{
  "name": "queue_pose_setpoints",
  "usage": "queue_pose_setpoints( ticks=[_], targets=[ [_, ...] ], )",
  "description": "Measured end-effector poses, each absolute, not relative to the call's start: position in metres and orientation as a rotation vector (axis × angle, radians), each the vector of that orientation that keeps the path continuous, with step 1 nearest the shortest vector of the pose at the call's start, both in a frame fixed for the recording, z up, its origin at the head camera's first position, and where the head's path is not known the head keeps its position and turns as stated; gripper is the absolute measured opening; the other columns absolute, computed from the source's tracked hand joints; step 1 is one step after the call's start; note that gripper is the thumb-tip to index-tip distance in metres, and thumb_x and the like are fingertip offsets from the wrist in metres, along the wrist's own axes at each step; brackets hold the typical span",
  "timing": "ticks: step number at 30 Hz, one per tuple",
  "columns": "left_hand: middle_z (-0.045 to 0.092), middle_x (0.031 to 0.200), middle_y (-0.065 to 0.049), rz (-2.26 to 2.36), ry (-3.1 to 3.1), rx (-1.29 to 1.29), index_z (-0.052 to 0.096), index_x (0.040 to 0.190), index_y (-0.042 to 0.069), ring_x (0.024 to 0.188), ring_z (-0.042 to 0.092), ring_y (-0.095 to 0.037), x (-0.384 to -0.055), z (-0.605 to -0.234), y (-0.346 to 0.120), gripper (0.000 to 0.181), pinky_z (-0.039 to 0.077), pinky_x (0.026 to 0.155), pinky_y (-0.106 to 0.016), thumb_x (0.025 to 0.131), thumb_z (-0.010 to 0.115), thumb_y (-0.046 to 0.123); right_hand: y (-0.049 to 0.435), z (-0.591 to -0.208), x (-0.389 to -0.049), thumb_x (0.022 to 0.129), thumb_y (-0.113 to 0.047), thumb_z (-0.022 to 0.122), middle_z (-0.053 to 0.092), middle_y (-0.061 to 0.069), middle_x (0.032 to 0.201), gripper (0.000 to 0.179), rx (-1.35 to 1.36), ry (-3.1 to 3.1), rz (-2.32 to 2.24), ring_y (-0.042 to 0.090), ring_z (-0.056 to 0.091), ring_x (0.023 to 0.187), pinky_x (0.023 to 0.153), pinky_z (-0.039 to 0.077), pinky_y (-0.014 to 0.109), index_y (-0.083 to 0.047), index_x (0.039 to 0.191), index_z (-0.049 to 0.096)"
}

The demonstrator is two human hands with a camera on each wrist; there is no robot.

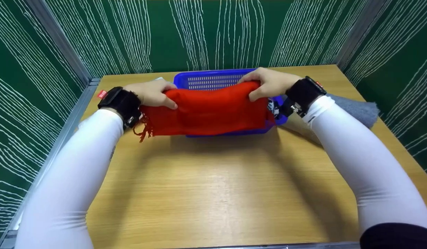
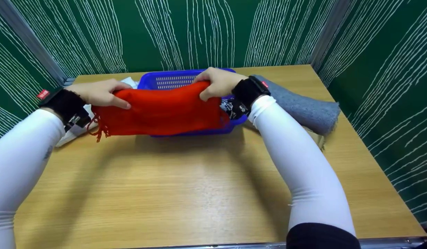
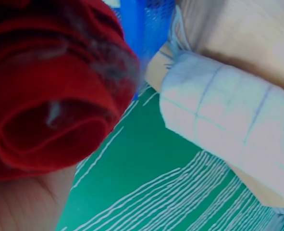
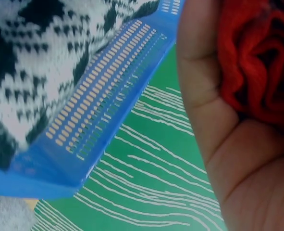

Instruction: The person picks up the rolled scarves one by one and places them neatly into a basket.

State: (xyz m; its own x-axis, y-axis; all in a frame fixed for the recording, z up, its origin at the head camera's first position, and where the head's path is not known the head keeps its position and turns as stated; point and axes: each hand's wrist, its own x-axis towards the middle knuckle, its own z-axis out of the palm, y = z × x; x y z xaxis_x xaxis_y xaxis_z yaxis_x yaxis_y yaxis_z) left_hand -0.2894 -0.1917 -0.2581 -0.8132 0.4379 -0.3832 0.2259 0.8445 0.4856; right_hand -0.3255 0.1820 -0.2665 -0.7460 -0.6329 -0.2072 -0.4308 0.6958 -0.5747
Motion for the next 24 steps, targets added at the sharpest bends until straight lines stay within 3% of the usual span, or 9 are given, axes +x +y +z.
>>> queue_pose_setpoints(
  ticks=[7, 14, 24],
  targets=[
    [0.063, 0.118, -0.008, 0.549, 2.544, 0.501, 0.067, 0.131, 0.011, 0.104, 0.063, -0.022, -0.296, -0.246, -0.18, 0.035, 0.048, 0.09, -0.033, 0.101, 0.07, 0.028, 0.193, -0.258, -0.328, 0.092, -0.006, 0.072, 0.068, 0.011, 0.119, 0.053, -0.861, 2.563, -0.707, 0.014, 0.062, 0.093, 0.078, 0.053, 0.02, -0.008, 0.145, 0.067],
    [0.061, 0.123, -0.012, 0.529, 2.555, 0.517, 0.065, 0.132, 0.01, 0.11, 0.06, -0.026, -0.299, -0.251, -0.175, 0.035, 0.047, 0.094, -0.036, 0.102, 0.068, 0.027, 0.198, -0.262, -0.33, 0.09, -0.006, 0.073, 0.062, 0.007, 0.113, 0.043, -0.883, 2.612, -0.696, 0.017, 0.057, 0.094, 0.077, 0.048, 0.026, -0.007, 0.132, 0.063],
    [0.058, 0.123, -0.015, 0.492, 2.58, 0.559, 0.058, 0.132, 0.008, 0.114, 0.057, -0.03, -0.302, -0.277, -0.171, 0.036, 0.05, 0.101, -0.045, 0.102, 0.068, 0.027, 0.202, -0.282, -0.332, 0.092, -0.008, 0.075, 0.067, 0.013, 0.123, 0.045, -0.847, 2.591, -0.693, 0.018, 0.061, 0.102, 0.084, 0.05, 0.023, -0.003, 0.136, 0.068]
  ],
)
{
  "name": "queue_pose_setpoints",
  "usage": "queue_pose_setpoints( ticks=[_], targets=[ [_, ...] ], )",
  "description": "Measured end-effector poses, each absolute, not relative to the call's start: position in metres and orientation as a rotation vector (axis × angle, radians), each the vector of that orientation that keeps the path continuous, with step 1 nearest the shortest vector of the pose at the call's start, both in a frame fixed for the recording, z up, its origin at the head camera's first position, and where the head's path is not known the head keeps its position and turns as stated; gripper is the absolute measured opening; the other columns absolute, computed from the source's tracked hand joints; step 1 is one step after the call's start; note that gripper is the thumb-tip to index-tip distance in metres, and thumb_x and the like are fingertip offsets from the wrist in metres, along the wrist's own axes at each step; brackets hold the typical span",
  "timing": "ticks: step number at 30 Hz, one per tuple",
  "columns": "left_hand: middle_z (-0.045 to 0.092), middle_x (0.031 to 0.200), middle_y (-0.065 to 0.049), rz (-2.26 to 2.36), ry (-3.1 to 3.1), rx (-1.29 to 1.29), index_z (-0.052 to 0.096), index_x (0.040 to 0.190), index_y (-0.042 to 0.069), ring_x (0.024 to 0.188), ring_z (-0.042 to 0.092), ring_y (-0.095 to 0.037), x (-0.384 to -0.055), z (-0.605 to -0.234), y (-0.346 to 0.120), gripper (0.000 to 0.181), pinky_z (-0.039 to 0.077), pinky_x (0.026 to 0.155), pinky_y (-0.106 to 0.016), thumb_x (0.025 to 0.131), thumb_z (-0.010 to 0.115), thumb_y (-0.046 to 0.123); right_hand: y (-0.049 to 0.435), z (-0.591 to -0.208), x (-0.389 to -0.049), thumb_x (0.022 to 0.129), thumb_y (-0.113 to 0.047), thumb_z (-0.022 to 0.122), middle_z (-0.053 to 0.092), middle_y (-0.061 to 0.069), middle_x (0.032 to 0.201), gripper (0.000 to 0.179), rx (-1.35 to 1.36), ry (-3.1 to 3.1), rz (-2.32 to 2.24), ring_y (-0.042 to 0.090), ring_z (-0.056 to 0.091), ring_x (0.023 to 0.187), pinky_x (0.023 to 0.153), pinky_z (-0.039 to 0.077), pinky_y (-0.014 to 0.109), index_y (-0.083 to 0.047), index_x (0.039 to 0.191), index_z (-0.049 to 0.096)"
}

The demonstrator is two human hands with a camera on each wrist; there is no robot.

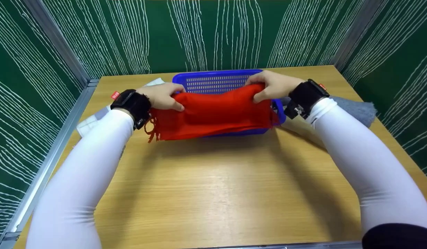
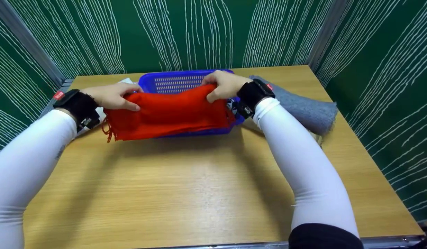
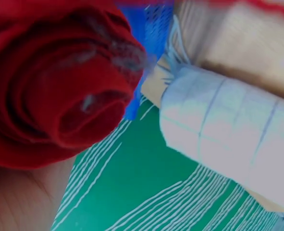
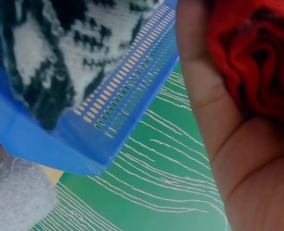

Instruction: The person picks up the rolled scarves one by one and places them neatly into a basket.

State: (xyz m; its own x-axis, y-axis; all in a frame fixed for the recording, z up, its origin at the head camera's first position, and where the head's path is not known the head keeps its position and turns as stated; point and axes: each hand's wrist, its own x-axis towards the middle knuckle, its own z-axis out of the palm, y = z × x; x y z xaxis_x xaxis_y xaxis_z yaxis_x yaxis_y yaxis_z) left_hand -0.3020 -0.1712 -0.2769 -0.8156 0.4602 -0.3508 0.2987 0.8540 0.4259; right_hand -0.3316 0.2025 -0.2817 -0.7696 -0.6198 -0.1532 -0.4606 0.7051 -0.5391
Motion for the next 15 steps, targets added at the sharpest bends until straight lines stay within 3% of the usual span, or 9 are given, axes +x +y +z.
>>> queue_pose_setpoints(
  ticks=[10, 15],
  targets=[
    [0.059, 0.12, -0.015, 0.496, 2.571, 0.602, 0.06, 0.128, 0.006, 0.113, 0.057, -0.03, -0.305, -0.295, -0.168, 0.029, 0.049, 0.104, -0.046, 0.106, 0.06, 0.024, 0.203, -0.289, -0.336, 0.096, -0.011, 0.07, 0.069, 0.017, 0.131, 0.051, -0.776, 2.575, -0.641, 0.025, 0.063, 0.113, 0.094, 0.05, 0.029, -0.003, 0.146, 0.065],
    [0.062, 0.117, -0.012, 0.461, 2.6, 0.625, 0.063, 0.124, 0.007, 0.11, 0.059, -0.029, -0.305, -0.301, -0.166, 0.035, 0.049, 0.103, -0.044, 0.107, 0.062, 0.038, 0.204, -0.289, -0.337, 0.099, -0.012, 0.066, 0.063, 0.019, 0.139, 0.054, -0.731, 2.587, -0.663, 0.03, 0.058, 0.123, 0.106, 0.047, 0.041, -0.004, 0.152, 0.06]
  ],
)
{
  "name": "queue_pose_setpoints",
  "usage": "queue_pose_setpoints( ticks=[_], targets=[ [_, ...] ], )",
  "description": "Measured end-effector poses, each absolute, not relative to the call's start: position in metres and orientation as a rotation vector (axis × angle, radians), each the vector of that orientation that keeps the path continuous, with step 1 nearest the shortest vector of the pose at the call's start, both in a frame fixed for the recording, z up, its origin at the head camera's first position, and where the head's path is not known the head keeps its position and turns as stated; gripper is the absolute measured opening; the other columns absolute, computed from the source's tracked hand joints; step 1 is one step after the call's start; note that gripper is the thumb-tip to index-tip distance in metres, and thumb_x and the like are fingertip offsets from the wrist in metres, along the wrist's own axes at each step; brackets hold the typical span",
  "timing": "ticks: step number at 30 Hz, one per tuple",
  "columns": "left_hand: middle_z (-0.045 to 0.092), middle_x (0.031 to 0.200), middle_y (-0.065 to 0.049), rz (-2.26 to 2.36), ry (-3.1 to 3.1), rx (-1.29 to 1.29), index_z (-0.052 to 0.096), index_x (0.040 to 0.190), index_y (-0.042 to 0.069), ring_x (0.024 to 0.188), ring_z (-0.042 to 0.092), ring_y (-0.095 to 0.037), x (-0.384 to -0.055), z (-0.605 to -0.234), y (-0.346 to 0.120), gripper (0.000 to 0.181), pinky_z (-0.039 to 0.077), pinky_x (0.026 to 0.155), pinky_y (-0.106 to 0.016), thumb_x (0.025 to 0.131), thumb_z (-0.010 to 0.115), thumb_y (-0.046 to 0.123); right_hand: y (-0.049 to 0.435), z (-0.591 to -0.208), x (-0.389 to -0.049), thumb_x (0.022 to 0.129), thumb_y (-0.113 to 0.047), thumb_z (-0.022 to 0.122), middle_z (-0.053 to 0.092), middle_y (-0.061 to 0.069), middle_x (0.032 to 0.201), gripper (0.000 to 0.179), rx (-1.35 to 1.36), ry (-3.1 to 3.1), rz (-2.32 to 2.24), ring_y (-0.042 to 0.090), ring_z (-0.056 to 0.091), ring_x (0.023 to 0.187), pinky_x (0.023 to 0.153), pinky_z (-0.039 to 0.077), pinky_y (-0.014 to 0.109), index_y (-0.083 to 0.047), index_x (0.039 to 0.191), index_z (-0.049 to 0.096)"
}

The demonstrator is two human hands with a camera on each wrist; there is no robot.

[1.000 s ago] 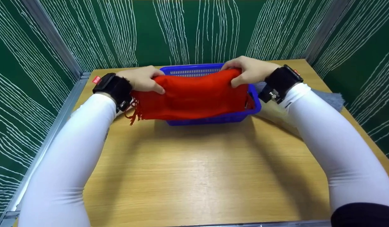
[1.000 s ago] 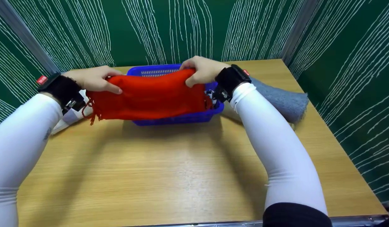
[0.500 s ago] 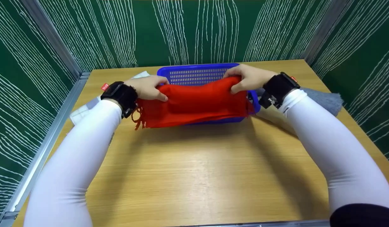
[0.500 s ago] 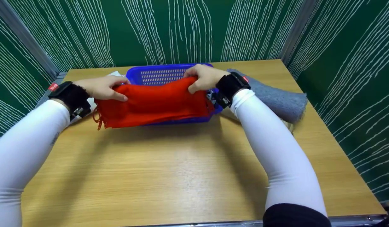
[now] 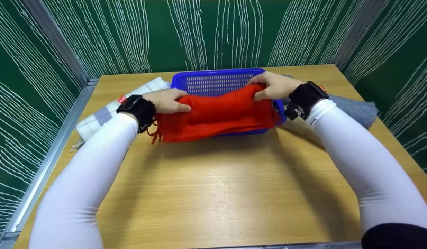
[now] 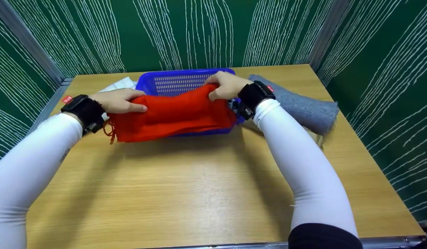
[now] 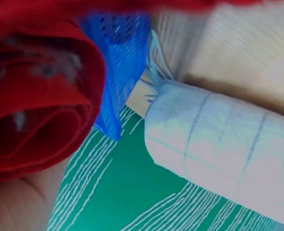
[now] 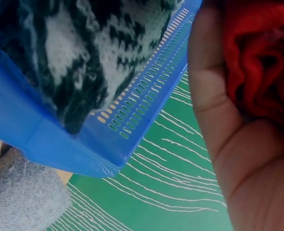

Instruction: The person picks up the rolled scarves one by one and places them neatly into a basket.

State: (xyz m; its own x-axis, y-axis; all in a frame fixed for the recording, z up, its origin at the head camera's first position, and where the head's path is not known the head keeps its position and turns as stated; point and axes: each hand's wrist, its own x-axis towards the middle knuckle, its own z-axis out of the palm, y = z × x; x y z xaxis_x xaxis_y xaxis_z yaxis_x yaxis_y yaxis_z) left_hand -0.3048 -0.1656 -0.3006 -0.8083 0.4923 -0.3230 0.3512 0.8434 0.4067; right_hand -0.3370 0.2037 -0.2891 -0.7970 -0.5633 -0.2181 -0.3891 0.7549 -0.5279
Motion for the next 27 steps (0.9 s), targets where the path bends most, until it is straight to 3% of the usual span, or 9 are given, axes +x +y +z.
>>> queue_pose_setpoints(
  ticks=[5, 10, 19, 27],
  targets=[
    [0.067, 0.117, -0.01, 0.442, 2.594, 0.6, 0.066, 0.132, 0.009, 0.108, 0.062, -0.026, -0.303, -0.302, -0.164, 0.06, 0.052, 0.097, -0.04, 0.095, 0.078, 0.056, 0.205, -0.291, -0.336, 0.1, -0.012, 0.065, 0.054, 0.019, 0.148, 0.051, -0.732, 2.588, -0.702, 0.032, 0.051, 0.129, 0.112, 0.041, 0.049, -0.009, 0.15, 0.06],
    [0.067, 0.122, -0.011, 0.448, 2.576, 0.602, 0.064, 0.136, 0.01, 0.111, 0.063, -0.027, -0.304, -0.302, -0.164, 0.07, 0.054, 0.102, -0.042, 0.082, 0.095, 0.044, 0.208, -0.293, -0.335, 0.1, -0.011, 0.066, 0.05, 0.015, 0.146, 0.045, -0.762, 2.583, -0.754, 0.03, 0.048, 0.127, 0.106, 0.039, 0.046, -0.012, 0.144, 0.061],
    [0.066, 0.125, -0.014, 0.419, 2.619, 0.684, 0.063, 0.135, 0.006, 0.114, 0.062, -0.03, -0.309, -0.298, -0.162, 0.062, 0.052, 0.106, -0.047, 0.083, 0.092, 0.023, 0.215, -0.293, -0.337, 0.098, -0.007, 0.069, 0.059, 0.015, 0.144, 0.047, -0.779, 2.597, -0.815, 0.026, 0.053, 0.123, 0.106, 0.041, 0.041, -0.01, 0.145, 0.066],
    [0.063, 0.13, -0.016, 0.498, 2.626, 0.675, 0.061, 0.138, 0.004, 0.117, 0.059, -0.031, -0.311, -0.291, -0.161, 0.058, 0.05, 0.109, -0.048, 0.088, 0.084, 0.02, 0.223, -0.296, -0.34, 0.1, -0.005, 0.068, 0.057, 0.014, 0.151, 0.049, -0.769, 2.615, -0.891, 0.028, 0.05, 0.134, 0.117, 0.038, 0.051, -0.011, 0.148, 0.062]
  ],
)
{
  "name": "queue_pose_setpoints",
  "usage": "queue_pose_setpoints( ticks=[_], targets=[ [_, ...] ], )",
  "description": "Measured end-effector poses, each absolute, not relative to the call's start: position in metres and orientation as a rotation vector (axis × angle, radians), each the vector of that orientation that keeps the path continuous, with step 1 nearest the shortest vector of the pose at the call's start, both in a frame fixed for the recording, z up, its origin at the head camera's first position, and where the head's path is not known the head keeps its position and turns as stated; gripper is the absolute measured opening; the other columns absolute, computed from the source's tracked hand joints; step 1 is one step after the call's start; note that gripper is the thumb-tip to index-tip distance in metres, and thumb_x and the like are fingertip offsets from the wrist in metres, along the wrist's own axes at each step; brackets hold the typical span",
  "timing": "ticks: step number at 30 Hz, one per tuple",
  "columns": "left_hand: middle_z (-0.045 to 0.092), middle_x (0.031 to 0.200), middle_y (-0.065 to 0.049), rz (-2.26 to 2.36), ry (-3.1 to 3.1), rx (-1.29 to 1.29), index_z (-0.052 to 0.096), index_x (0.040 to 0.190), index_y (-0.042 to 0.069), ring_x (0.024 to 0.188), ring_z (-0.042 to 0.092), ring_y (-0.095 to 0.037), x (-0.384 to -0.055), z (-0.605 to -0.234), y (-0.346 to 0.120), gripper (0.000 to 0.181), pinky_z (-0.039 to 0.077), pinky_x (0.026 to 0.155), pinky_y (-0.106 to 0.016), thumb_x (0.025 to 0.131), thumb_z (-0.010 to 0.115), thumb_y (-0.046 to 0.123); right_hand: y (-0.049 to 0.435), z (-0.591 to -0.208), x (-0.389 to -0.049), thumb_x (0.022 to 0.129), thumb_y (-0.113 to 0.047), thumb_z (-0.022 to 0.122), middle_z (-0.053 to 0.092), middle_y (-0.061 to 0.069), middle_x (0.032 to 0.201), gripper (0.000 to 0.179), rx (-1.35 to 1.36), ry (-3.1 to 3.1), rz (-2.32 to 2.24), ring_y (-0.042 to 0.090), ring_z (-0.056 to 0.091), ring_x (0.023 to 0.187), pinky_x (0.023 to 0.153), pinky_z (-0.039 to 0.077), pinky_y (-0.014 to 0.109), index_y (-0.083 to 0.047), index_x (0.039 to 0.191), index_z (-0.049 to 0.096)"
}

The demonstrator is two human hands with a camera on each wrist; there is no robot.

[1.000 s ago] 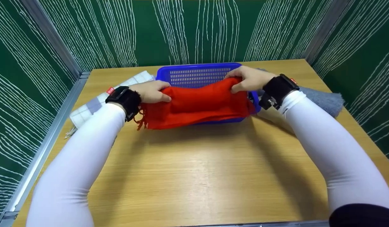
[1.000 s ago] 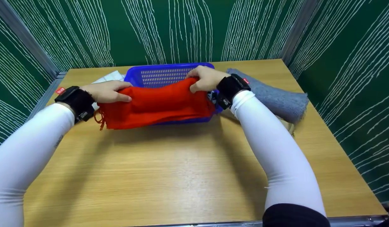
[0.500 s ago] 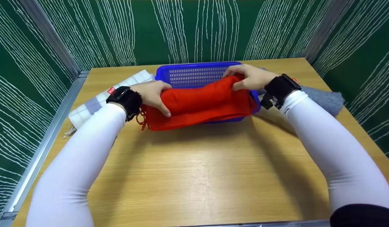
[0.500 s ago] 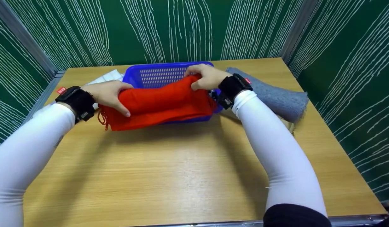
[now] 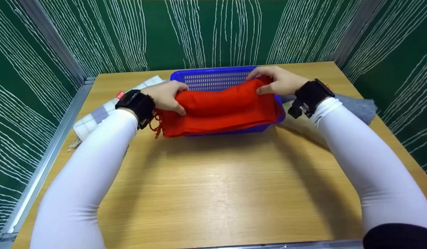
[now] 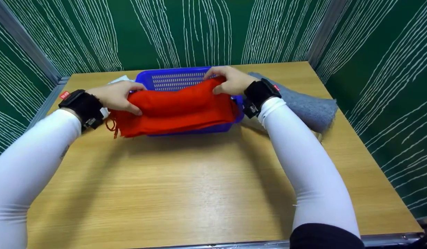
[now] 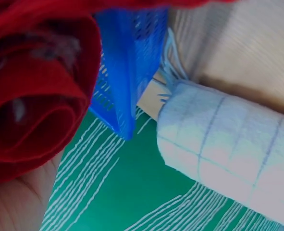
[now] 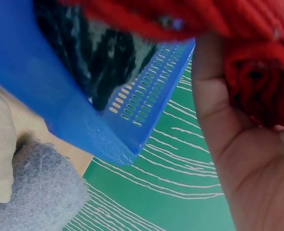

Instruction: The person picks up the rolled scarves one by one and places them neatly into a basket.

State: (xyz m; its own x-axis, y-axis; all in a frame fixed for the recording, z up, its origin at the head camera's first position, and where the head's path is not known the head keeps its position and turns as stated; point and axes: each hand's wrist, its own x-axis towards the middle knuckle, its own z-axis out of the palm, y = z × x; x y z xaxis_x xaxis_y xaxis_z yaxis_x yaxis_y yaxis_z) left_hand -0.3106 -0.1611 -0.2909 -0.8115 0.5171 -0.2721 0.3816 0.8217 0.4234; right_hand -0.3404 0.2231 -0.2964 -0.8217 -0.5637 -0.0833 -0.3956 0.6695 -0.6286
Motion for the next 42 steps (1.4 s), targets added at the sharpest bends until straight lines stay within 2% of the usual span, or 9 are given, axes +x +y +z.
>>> queue_pose_setpoints(
  ticks=[3, 8, 14, 17, 20, 24, 28, 33, 42],
  targets=[
    [0.06, 0.132, -0.017, 0.512, 2.627, 0.662, 0.06, 0.14, 0.005, 0.118, 0.056, -0.032, -0.312, -0.288, -0.16, 0.056, 0.049, 0.108, -0.048, 0.09, 0.081, 0.02, 0.225, -0.296, -0.341, 0.101, -0.006, 0.068, 0.058, 0.013, 0.151, 0.047, -0.735, 2.624, -0.909, 0.027, 0.051, 0.131, 0.114, 0.041, 0.049, -0.012, 0.147, 0.065],
    [0.054, 0.137, -0.017, 0.537, 2.616, 0.593, 0.06, 0.145, 0.007, 0.119, 0.054, -0.031, -0.314, -0.283, -0.157, 0.056, 0.047, 0.106, -0.046, 0.094, 0.077, 0.021, 0.226, -0.297, -0.341, 0.099, -0.011, 0.073, 0.058, 0.013, 0.152, 0.05, -0.701, 2.626, -0.892, 0.024, 0.053, 0.126, 0.105, 0.044, 0.037, -0.013, 0.148, 0.065],
    [0.059, 0.126, -0.013, 0.574, 2.601, 0.554, 0.062, 0.141, 0.008, 0.112, 0.056, -0.026, -0.317, -0.278, -0.155, 0.048, 0.05, 0.097, -0.038, 0.096, 0.074, 0.021, 0.226, -0.295, -0.339, 0.09, -0.017, 0.089, 0.06, 0.013, 0.15, 0.065, -0.74, 2.626, -0.852, 0.024, 0.056, 0.125, 0.096, 0.046, 0.021, -0.012, 0.15, 0.064],
    [0.06, 0.123, -0.011, 0.58, 2.601, 0.54, 0.063, 0.14, 0.01, 0.11, 0.057, -0.025, -0.318, -0.275, -0.156, 0.047, 0.049, 0.095, -0.036, 0.096, 0.074, 0.022, 0.226, -0.295, -0.339, 0.086, -0.015, 0.092, 0.06, 0.015, 0.148, 0.072, -0.759, 2.624, -0.833, 0.027, 0.056, 0.129, 0.099, 0.045, 0.021, -0.01, 0.151, 0.062],
    [0.058, 0.127, -0.012, 0.571, 2.605, 0.545, 0.062, 0.143, 0.011, 0.112, 0.056, -0.026, -0.318, -0.27, -0.156, 0.05, 0.048, 0.096, -0.037, 0.096, 0.074, 0.023, 0.226, -0.293, -0.339, 0.087, -0.012, 0.091, 0.061, 0.015, 0.147, 0.07, -0.741, 2.635, -0.827, 0.028, 0.057, 0.129, 0.1, 0.046, 0.023, -0.01, 0.151, 0.061],
    [0.056, 0.13, -0.013, 0.561, 2.621, 0.58, 0.061, 0.145, 0.01, 0.114, 0.055, -0.027, -0.319, -0.264, -0.155, 0.052, 0.048, 0.096, -0.037, 0.097, 0.074, 0.024, 0.226, -0.286, -0.338, 0.091, -0.013, 0.087, 0.066, 0.016, 0.141, 0.061, -0.718, 2.689, -0.815, 0.026, 0.061, 0.121, 0.094, 0.049, 0.021, -0.012, 0.148, 0.064],
    [0.062, 0.119, -0.013, 0.577, 2.663, 0.631, 0.067, 0.135, 0.009, 0.106, 0.058, -0.026, -0.321, -0.258, -0.155, 0.042, 0.049, 0.088, -0.036, 0.095, 0.074, 0.022, 0.228, -0.28, -0.338, 0.093, -0.013, 0.085, 0.069, 0.018, 0.133, 0.055, -0.764, 2.768, -0.801, 0.024, 0.063, 0.112, 0.085, 0.05, 0.017, -0.012, 0.146, 0.067],
    [0.062, 0.113, -0.011, 0.559, 2.706, 0.673, 0.068, 0.129, 0.009, 0.101, 0.058, -0.025, -0.323, -0.254, -0.156, 0.038, 0.047, 0.084, -0.035, 0.095, 0.075, 0.023, 0.228, -0.275, -0.338, 0.093, -0.012, 0.084, 0.071, 0.018, 0.128, 0.052, -0.799, 2.82, -0.819, 0.019, 0.062, 0.104, 0.079, 0.051, 0.013, -0.01, 0.143, 0.07],
    [0.065, 0.114, -0.012, 0.51, 2.78, 0.71, 0.068, 0.132, 0.01, 0.1, 0.059, -0.026, -0.33, -0.248, -0.151, 0.039, 0.046, 0.085, -0.036, 0.095, 0.075, 0.023, 0.228, -0.269, -0.341, 0.093, -0.011, 0.083, 0.071, 0.018, 0.13, 0.05, -0.801, 2.899, -0.845, 0.02, 0.06, 0.105, 0.08, 0.049, 0.016, -0.01, 0.142, 0.071]
  ],
)
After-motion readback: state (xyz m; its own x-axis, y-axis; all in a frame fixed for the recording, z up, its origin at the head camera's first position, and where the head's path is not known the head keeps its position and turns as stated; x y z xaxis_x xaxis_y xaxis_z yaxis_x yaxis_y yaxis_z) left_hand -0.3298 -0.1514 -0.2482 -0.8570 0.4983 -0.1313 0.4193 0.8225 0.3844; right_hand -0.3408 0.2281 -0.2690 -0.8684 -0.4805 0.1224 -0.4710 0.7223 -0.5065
